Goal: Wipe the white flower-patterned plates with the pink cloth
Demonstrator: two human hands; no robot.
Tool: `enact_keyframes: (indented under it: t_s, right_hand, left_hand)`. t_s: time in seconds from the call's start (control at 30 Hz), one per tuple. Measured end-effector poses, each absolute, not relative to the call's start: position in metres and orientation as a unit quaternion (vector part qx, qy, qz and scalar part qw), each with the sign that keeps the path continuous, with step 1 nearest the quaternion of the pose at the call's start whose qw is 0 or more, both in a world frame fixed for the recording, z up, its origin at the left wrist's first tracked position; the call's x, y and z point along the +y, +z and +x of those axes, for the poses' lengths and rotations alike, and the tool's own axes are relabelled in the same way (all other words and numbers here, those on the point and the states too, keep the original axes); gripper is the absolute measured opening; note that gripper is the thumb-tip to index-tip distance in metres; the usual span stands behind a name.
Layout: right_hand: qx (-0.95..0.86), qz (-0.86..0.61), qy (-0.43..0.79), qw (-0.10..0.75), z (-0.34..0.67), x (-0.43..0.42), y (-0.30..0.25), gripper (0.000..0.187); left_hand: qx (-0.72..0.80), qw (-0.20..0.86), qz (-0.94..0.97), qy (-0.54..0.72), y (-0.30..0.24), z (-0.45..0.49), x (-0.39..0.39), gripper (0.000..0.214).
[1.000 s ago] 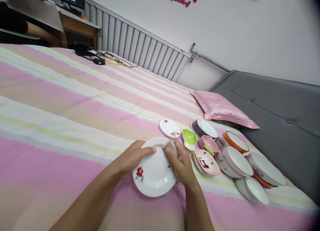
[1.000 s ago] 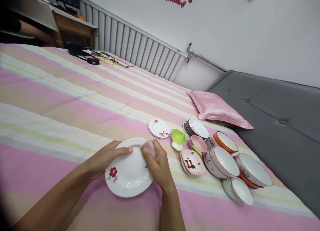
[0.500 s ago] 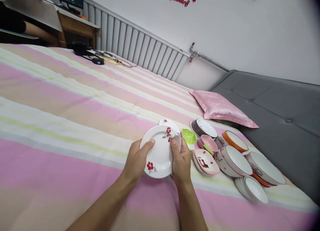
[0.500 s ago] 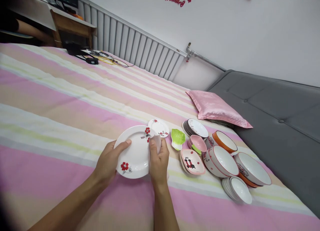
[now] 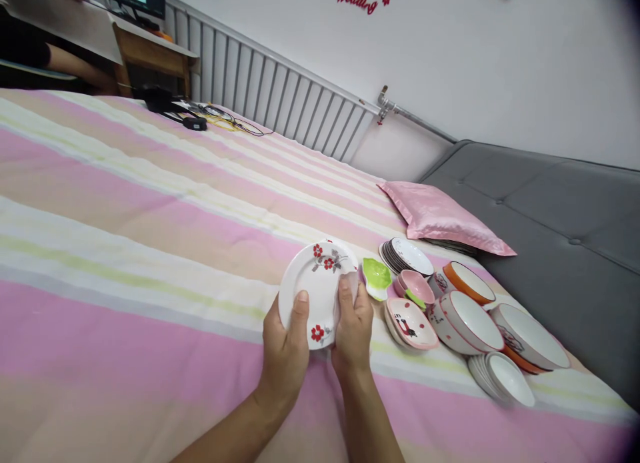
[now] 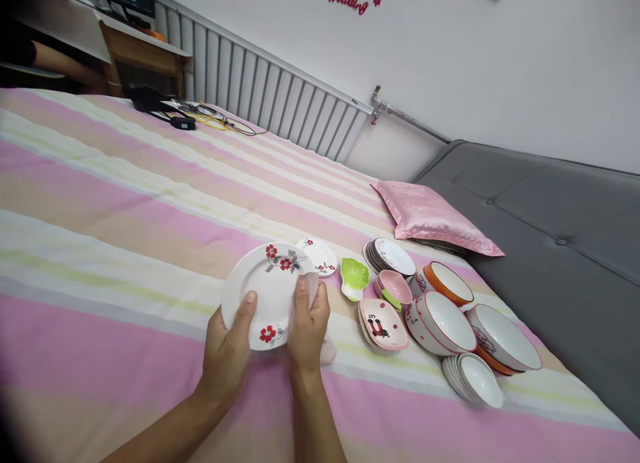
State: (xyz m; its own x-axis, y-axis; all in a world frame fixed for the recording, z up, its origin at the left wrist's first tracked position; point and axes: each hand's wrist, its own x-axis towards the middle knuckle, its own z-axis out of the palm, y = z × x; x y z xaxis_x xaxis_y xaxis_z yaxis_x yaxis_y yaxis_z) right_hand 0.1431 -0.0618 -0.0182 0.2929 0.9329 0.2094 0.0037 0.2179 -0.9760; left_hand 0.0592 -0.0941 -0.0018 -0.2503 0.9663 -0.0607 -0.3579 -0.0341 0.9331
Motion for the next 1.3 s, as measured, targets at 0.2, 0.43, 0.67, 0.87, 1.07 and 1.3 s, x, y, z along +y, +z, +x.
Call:
enact_keyframes:
  t_s: [0.2,0.43,0.67,0.87,1.07,1.3]
  right_hand:
    - [-0.469,-0.457,0.427,0.623,0.162,-0.061,-0.002,0.027]
    - [-0.57,-0.439,0.505,0.477,0.177,-0.068,0.006,0.022]
    - [-0.602,-0.445,0.521,0.41,0.169,-0.071,-0.006,0.027]
    - [-0.598,-0.496,0.426,0.464,0.161,-0.074,-0.017,0.031]
    - [-0.601,-0.551,0.325,0.479,0.155,-0.101,-0.038,0.027]
    - [-0.607,-0.588,0.268,0.462,0.126,-0.182,-0.035,0.024]
  left_hand:
    - [0.335,0.625,0.363,0.605,0.007,0.045,-0.082,0.044]
    - [0.359,0.721,0.434,0.404,0.026,0.004,-0.069,0.04]
    - [0.412,0.68,0.513,0.323,0.017,-0.007,-0.07,0.035]
    - [0.458,0.631,0.465,0.42,0.011,0.006,-0.077,0.03]
    - [0.523,0.566,0.401,0.495,-0.01,0.01,-0.112,0.035]
    - [0.547,0.577,0.337,0.505,-0.03,-0.014,-0.195,0.046]
